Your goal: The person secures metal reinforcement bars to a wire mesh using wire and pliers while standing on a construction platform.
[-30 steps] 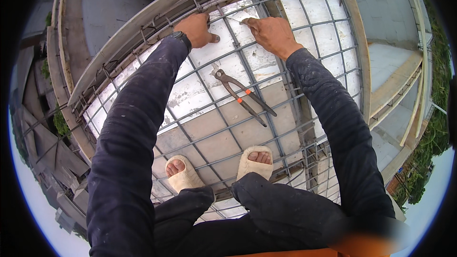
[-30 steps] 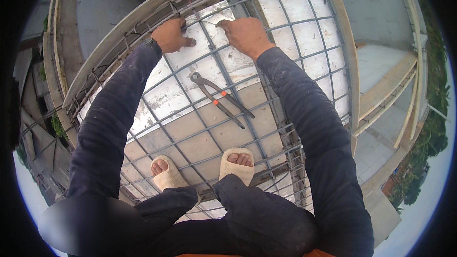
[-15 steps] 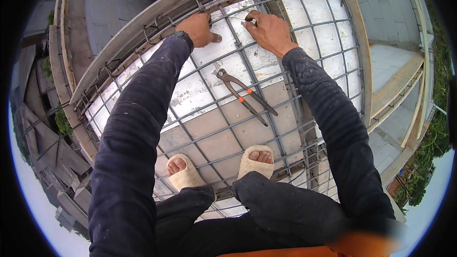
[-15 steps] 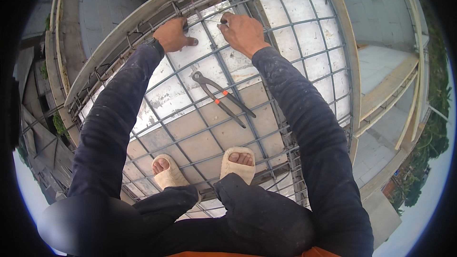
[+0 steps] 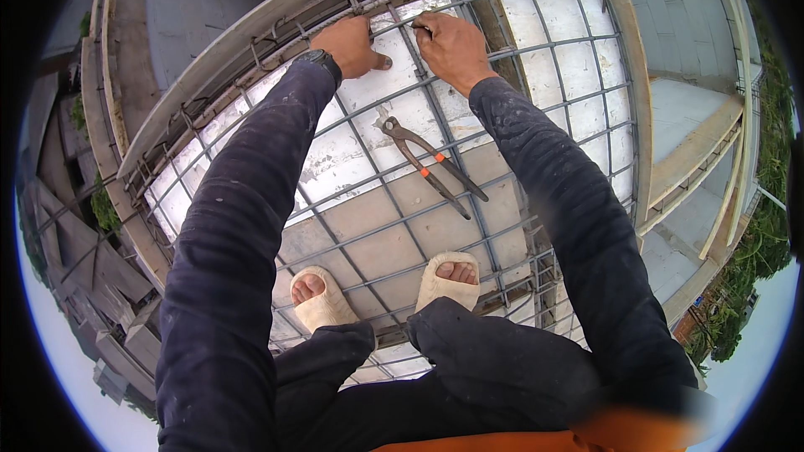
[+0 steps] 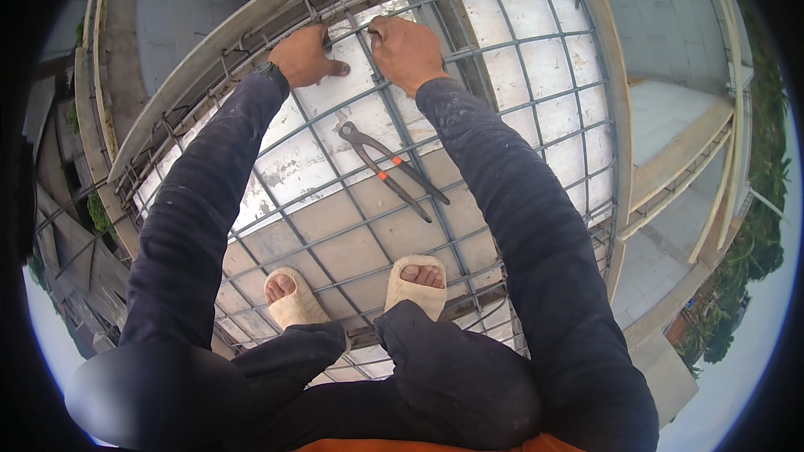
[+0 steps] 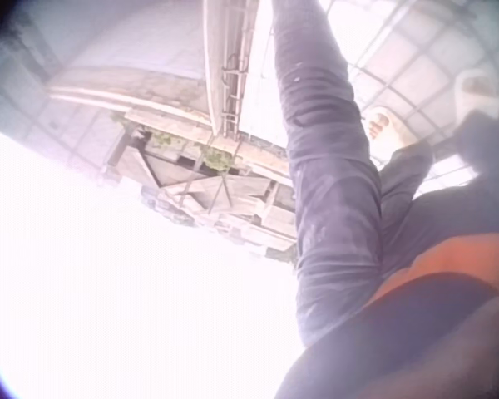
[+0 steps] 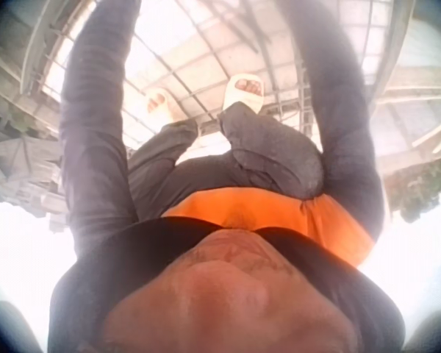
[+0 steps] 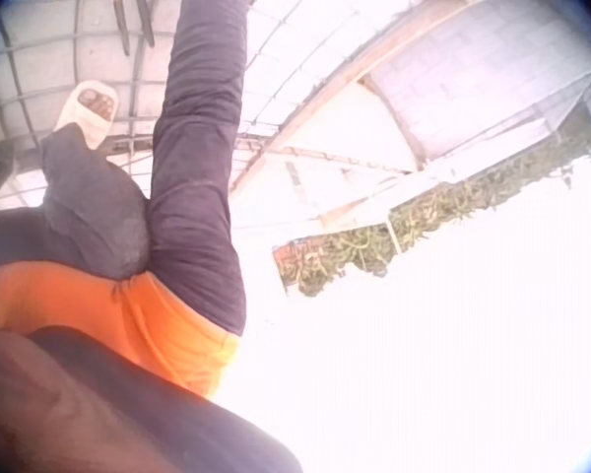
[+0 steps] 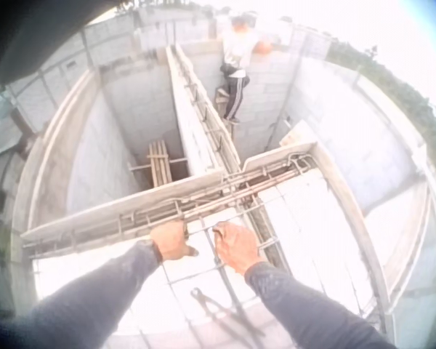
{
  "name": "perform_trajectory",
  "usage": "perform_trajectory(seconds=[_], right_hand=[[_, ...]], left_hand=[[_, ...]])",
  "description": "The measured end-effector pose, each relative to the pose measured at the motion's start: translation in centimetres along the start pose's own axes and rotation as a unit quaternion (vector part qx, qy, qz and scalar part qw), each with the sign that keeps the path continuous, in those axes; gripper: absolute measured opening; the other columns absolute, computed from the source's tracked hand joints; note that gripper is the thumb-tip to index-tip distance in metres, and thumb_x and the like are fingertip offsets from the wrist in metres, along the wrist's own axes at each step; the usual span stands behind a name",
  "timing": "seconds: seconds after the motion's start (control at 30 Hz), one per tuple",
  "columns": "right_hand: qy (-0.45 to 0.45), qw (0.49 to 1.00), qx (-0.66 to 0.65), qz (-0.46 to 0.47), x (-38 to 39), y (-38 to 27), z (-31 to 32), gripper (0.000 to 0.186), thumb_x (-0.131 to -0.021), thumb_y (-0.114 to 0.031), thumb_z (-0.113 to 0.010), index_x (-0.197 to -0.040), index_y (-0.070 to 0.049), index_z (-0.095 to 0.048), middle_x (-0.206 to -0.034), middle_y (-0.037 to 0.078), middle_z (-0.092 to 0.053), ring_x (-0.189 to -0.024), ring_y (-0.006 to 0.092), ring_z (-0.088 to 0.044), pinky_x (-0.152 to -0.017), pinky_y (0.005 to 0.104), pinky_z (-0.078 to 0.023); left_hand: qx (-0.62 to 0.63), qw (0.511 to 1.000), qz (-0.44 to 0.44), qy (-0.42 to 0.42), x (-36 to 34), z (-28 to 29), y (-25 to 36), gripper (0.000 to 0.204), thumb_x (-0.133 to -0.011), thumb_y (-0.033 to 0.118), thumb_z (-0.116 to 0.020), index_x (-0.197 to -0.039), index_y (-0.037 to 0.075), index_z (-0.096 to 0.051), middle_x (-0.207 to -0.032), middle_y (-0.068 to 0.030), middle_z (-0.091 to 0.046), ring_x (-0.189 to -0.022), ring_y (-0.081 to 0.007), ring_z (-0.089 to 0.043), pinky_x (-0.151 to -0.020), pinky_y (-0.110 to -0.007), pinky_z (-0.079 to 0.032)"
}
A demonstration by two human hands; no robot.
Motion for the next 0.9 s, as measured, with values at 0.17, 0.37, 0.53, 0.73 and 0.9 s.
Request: perform_trajectory(seconds=[0.17,0.37,0.53,0.73,0.9], right_hand=[[-0.038,0.999,0.015,-0.021,-0.2,-0.5,0.4,0.024,-0.094,-0.022,-0.062,-0.106,-0.009,-0.079,-0.096,0.019,-0.078,-0.09,0.0411,-0.074,-0.082,0.0504,-0.058],[-0.085,0.992,-0.029,-0.093,-1.0,-0.1,0.9,0.028,-0.092,-0.024,-0.063,-0.106,-0.007,-0.08,-0.098,0.022,-0.078,-0.093,0.0412,-0.074,-0.083,0.0497,-0.058],[-0.08,0.946,-0.246,-0.195,-1.9,1.5,-0.6,0.031,-0.096,-0.027,-0.069,-0.108,0.001,-0.078,-0.088,0.009,-0.078,-0.08,0.0237,-0.072,-0.072,0.0396,-0.056],[-0.183,0.893,-0.291,-0.291,-0.6,-0.3,1.7,0.023,-0.099,-0.024,-0.07,-0.095,-0.002,-0.076,-0.071,-0.001,-0.061,-0.056,0.0077,-0.051,-0.048,0.0279,-0.037],[-0.133,0.893,-0.33,-0.275,-0.9,-0.4,1.3,0.021,-0.099,-0.024,-0.07,-0.093,-0.004,-0.074,-0.069,-0.003,-0.057,-0.053,0.0087,-0.045,-0.048,0.0285,-0.034]], left_hand=[[0.021,0.997,0.008,0.072,0.7,0.3,-0.1,0.068,-0.079,0.049,-0.088,-0.117,-0.003,-0.069,-0.114,-0.0233,-0.075,-0.107,-0.034,-0.074,-0.096,-0.043,-0.057],[0.042,0.981,-0.023,0.189,1.7,0.3,-0.5,0.047,-0.095,0.037,-0.069,-0.127,0.003,-0.073,-0.122,-0.0215,-0.074,-0.112,-0.0389,-0.071,-0.1,-0.047,-0.055],[0.102,0.979,0.0,0.175,0.9,0.9,0.1,0.034,-0.097,0.029,-0.064,-0.118,0.008,-0.08,-0.114,-0.0219,-0.077,-0.108,-0.0404,-0.073,-0.098,-0.048,-0.056],[0.123,0.975,0.039,0.184,0.5,0.7,0.0,0.032,-0.096,0.026,-0.063,-0.114,0.004,-0.078,-0.113,-0.0206,-0.077,-0.107,-0.0409,-0.072,-0.097,-0.049,-0.056],[0.063,0.957,-0.046,0.278,0.8,0.5,3.3,0.026,-0.099,0.021,-0.062,-0.113,0.003,-0.073,-0.115,-0.0209,-0.074,-0.106,-0.0431,-0.071,-0.092,-0.05,-0.056]])
Point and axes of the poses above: each hand's wrist, its own x-axis away from the middle knuckle, its own z-axis out of the back of the hand, y = z × x, the point moved 4 cm from there along -x, towards the middle knuckle
